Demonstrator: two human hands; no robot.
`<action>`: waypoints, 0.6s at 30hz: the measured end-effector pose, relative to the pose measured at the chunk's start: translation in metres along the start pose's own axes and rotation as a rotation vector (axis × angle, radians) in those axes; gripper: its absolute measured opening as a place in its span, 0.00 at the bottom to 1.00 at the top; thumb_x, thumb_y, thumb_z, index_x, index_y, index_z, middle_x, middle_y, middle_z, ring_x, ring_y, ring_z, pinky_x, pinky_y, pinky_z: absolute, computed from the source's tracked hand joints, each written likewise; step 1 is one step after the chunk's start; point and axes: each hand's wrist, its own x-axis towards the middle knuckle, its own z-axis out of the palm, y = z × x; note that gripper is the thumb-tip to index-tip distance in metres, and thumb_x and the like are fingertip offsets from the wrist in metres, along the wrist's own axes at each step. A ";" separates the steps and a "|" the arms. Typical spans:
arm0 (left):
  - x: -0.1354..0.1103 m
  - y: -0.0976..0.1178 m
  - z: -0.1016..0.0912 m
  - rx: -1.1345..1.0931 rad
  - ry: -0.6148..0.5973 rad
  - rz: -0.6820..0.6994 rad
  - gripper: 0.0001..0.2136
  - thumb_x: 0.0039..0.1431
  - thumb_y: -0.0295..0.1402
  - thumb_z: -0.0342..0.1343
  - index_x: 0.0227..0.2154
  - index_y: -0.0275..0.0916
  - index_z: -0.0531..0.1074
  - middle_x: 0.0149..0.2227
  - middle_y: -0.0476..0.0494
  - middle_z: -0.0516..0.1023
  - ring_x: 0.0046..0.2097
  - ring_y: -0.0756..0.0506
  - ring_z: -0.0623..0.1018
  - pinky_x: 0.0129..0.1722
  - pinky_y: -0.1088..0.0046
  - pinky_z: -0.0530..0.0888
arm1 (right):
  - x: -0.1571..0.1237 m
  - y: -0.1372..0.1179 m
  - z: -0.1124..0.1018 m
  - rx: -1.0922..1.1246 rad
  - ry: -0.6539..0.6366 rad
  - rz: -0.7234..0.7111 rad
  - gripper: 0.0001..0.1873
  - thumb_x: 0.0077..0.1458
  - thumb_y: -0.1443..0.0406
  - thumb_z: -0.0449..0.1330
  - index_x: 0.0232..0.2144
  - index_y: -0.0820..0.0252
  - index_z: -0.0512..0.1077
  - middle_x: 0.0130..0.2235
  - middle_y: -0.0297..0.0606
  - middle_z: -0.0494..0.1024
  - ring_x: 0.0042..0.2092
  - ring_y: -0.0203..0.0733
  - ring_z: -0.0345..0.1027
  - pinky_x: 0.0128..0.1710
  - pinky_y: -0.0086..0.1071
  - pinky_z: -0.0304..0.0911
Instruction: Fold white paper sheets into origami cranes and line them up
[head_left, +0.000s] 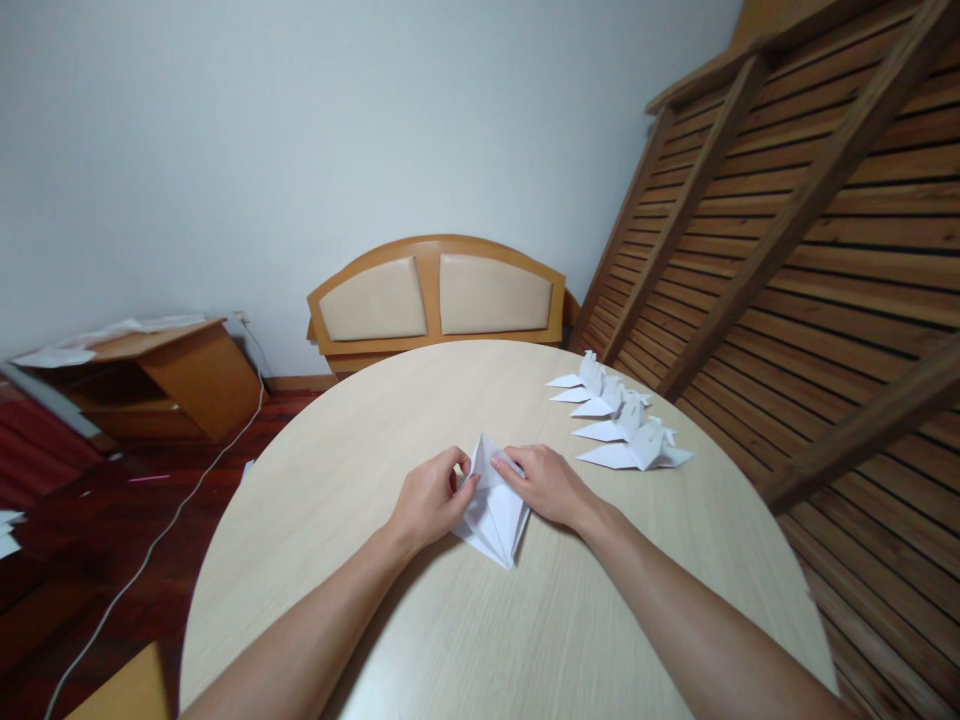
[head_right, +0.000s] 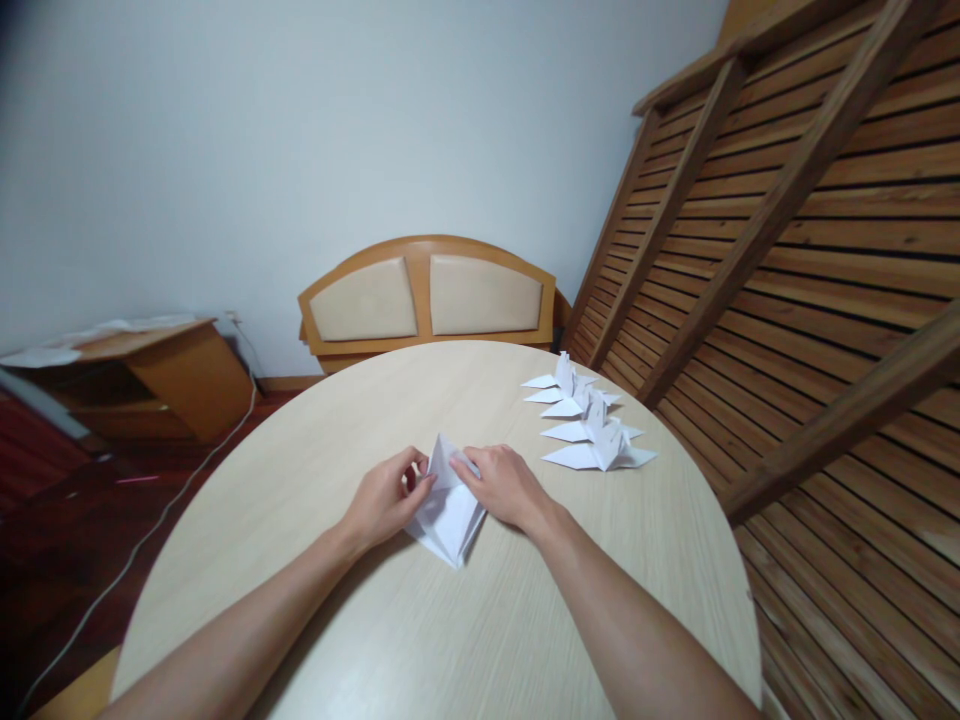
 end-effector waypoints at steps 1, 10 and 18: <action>0.000 0.001 -0.001 -0.006 -0.002 0.006 0.07 0.62 0.39 0.52 0.35 0.41 0.66 0.27 0.51 0.74 0.27 0.48 0.72 0.31 0.73 0.66 | 0.000 0.000 0.000 0.006 0.003 0.015 0.23 0.69 0.54 0.46 0.27 0.58 0.70 0.26 0.34 0.75 0.29 0.37 0.67 0.30 0.30 0.51; -0.002 0.001 0.000 -0.096 -0.015 0.015 0.09 0.65 0.37 0.48 0.37 0.40 0.70 0.29 0.49 0.76 0.28 0.49 0.74 0.31 0.74 0.67 | 0.001 -0.001 0.001 -0.035 0.017 0.089 0.29 0.68 0.51 0.44 0.23 0.60 0.71 0.22 0.35 0.73 0.25 0.35 0.63 0.27 0.30 0.45; 0.001 -0.005 0.006 -0.186 -0.010 -0.059 0.09 0.62 0.40 0.52 0.34 0.40 0.70 0.27 0.50 0.77 0.27 0.49 0.75 0.28 0.75 0.66 | -0.001 -0.006 0.001 -0.066 0.005 0.042 0.21 0.68 0.55 0.48 0.28 0.58 0.71 0.27 0.36 0.77 0.29 0.37 0.68 0.28 0.30 0.47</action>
